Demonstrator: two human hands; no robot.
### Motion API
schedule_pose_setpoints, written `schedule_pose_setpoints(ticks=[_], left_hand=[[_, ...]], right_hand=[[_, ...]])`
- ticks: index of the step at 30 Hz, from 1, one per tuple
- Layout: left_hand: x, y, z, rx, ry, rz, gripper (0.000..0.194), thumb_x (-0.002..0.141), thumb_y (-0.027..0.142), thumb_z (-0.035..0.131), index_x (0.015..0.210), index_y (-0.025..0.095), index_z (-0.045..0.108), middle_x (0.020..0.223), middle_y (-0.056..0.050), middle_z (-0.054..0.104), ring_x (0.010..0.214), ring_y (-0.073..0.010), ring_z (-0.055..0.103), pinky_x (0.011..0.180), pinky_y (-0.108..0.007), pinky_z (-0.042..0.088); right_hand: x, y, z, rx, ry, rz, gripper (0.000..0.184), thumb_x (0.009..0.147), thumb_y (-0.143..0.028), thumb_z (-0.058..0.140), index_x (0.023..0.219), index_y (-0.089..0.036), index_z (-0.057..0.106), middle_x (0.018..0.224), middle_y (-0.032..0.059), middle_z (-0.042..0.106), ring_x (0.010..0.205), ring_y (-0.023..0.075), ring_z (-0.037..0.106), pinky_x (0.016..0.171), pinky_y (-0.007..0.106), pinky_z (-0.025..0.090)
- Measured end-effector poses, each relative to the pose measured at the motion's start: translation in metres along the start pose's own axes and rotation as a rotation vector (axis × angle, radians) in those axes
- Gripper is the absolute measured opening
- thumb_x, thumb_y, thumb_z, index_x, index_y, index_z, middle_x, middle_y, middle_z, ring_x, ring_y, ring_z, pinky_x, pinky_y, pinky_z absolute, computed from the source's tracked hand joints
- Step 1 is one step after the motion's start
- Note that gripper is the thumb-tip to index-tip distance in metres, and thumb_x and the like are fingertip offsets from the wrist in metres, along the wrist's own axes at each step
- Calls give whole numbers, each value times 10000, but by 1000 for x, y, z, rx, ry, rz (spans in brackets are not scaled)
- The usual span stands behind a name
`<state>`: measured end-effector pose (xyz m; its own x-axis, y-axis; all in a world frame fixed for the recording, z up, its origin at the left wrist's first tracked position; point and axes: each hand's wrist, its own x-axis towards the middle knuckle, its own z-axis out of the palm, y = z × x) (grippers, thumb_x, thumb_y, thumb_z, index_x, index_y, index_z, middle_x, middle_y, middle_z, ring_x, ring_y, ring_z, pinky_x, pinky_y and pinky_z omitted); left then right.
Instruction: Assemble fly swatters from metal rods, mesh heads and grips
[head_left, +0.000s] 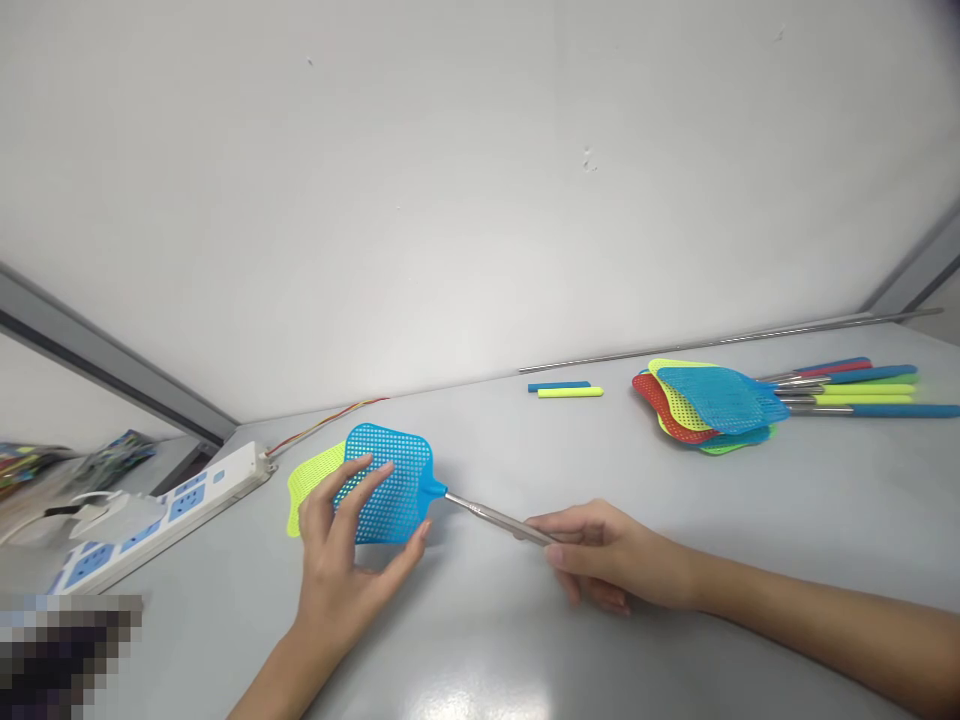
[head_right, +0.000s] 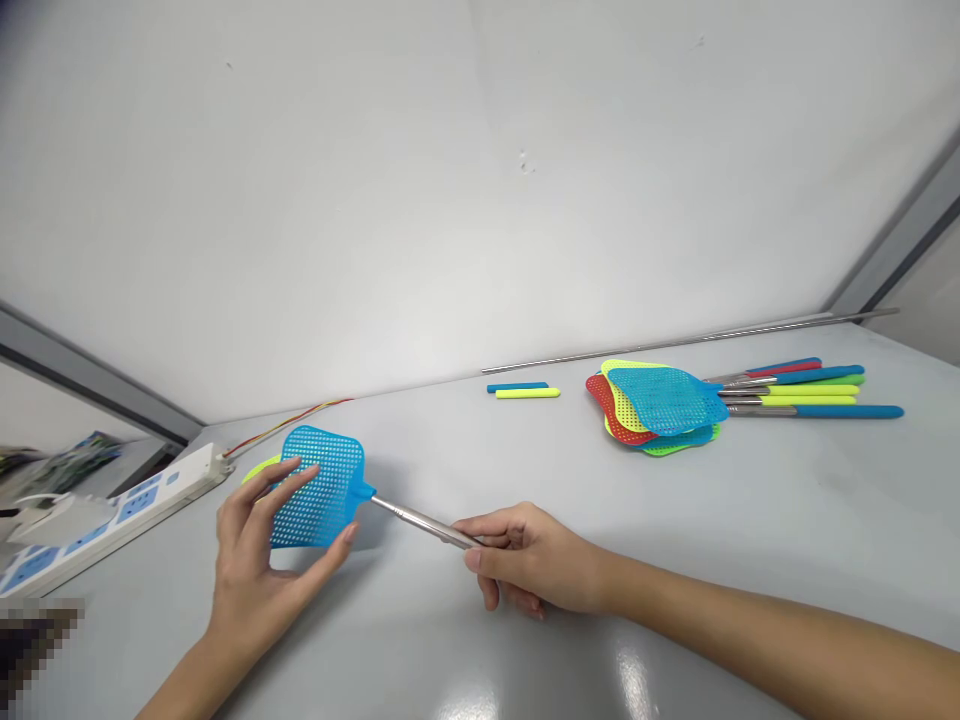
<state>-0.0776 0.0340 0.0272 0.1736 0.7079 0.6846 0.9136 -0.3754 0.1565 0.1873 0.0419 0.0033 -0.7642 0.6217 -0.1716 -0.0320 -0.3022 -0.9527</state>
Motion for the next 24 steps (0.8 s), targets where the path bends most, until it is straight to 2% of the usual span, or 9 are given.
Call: schedule_pose_setpoints(ticks=[4,8,15,20,24], left_hand=[[0,-4,-3,69,74,108,613,606,240,705,1155,283,437,1156,-88,409,1078,-302,412,921,-482,325],[1,-9,-5,109,82,196,676,582,238,724,1180,310,415,1127,-79,408,1061,-302,422,909,-484,345],[2,-18,-9,14,91,191,720,545,220,739,1182,333,423,1148,-69,370,1041,-299,440,886,-489,394],[2,-24,-13,-14,118,287,753,500,184,761,1160,371,450,1101,-52,379,996,-287,463,889,-511,400],[3,-24,-14,-9,150,312,686,509,222,758,1116,373,476,1069,-33,396,974,-269,478,901,-515,404]], right_hand=[[0,0,0,9,-6,-7,341,835,-312,478,1141,-176,539,572,-34,500,349,21,303,331,157,279],[-1,-1,1,17,-2,11,329,831,-314,485,1119,-169,553,574,-32,500,357,23,303,336,159,280],[0,-1,0,20,-1,27,375,801,-321,531,1143,-168,546,558,-33,501,358,25,303,337,168,263],[-1,-2,-2,49,-19,33,381,776,-309,566,1127,-161,562,550,-35,497,363,24,305,333,166,247],[-2,-5,-3,98,-34,54,349,764,-292,581,1086,-155,588,539,-47,453,375,22,295,333,165,220]])
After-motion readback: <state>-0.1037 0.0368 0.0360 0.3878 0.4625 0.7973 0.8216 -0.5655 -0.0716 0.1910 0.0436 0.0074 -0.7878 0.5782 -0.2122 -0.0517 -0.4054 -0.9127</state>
